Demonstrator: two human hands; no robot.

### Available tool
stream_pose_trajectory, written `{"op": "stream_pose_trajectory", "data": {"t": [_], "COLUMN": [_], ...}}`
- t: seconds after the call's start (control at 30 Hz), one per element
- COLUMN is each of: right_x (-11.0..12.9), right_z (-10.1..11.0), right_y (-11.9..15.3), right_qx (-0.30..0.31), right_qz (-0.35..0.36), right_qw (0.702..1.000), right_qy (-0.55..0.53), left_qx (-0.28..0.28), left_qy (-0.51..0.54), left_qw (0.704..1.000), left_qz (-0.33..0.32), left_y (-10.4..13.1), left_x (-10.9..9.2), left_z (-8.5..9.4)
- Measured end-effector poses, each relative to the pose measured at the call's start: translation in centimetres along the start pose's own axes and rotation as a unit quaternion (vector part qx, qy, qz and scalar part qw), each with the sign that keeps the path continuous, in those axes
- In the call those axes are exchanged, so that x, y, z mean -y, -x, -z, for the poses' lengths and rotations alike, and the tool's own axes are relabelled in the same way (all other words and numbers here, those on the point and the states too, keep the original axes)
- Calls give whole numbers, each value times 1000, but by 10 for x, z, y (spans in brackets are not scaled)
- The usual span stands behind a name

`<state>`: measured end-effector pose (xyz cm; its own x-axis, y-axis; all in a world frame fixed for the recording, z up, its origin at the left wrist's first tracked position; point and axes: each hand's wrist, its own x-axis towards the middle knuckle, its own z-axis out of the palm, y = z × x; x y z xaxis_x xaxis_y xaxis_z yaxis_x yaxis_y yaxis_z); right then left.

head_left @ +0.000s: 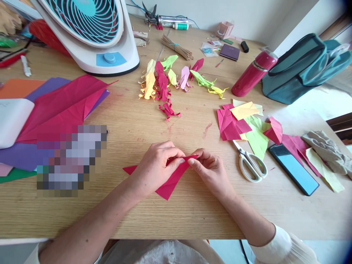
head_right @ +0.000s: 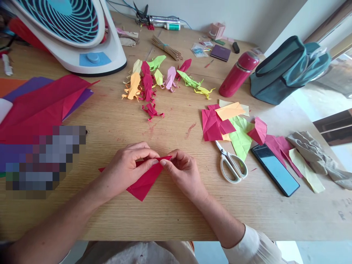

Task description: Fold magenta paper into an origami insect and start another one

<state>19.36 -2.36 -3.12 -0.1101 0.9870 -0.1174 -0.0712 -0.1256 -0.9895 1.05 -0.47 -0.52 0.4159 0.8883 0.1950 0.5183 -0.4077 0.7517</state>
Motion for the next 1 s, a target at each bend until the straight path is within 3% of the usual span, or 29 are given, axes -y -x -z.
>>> {"op": "stream_pose_trajectory", "data": {"t": [0.57,1.0], "right_x": [-9,-8], "right_z": [7,6], "right_y": [-2,0], "right_qx": [-84,-77], "right_qz": [5,2], "right_qw": [994,991], "right_qy": [-73,-112], "left_qx": [-56,-66], "left_qy": [-83,-98], "left_qw": [995,993], "left_qz": [5,-1], "left_y": [1,0], "left_x": [-3,-1], "left_z": [13,15]}}
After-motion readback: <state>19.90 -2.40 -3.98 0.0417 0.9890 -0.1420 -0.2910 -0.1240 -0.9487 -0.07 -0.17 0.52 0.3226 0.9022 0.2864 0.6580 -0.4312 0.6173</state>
